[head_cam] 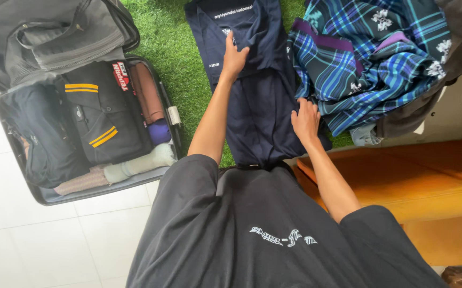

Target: The person spreads out a dark shirt on a green surface, folds it into a small rectangle by turning the sleeves and body inward, and places the folded shirt into an open suitcase already containing other clothes and a bottle.

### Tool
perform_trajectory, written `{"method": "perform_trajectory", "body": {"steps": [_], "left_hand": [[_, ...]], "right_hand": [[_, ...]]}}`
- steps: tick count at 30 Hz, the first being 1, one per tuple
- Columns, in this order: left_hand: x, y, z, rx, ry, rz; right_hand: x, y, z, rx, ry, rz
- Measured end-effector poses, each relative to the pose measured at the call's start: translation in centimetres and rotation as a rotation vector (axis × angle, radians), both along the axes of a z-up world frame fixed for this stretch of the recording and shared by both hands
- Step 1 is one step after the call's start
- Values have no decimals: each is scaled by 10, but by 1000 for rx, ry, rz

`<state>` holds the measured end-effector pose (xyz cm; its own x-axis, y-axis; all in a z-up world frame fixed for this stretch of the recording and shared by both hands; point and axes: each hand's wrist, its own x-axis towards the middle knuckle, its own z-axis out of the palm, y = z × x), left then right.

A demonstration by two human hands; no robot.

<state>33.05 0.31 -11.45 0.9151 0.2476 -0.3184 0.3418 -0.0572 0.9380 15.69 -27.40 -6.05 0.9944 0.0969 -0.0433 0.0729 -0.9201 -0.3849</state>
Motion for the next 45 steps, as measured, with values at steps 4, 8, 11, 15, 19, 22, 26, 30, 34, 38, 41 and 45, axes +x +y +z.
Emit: {"method": "perform_trajectory", "body": {"steps": [4,8,11,15,19,22,26,30,34,38,41,45], "left_hand": [[12,11,-1,-288,-70,60],[16,35,7,-239,-292,63],[8,40,8,43,19,99],[-17,36,-5,153,46,87],[-29,36,-20,80,-82,104],[-31,40,-20,38,-12,141],[-16,48,-2,-104,-285,160],[-57,20,22,397,-138,221],[-168,-74,36,101,113,-36],[-243,-138,15,-377,626,-21],[-269,-149,-14,-90,492,-112],[-272,-141,-22,-23,424,-128]], "right_hand": [[3,-2,-7,32,101,-12],[-3,-2,9,-8,118,-52],[-11,-1,18,-62,232,-25],[-32,23,22,151,245,57],[-48,31,30,166,212,158],[-69,21,38,-45,114,126],[-88,-18,33,-136,93,48],[-106,-30,30,-138,21,78],[-102,-16,50,33,102,74],[-104,17,73,161,342,5],[-111,16,79,136,417,70],[-127,-6,68,43,236,161]]}}
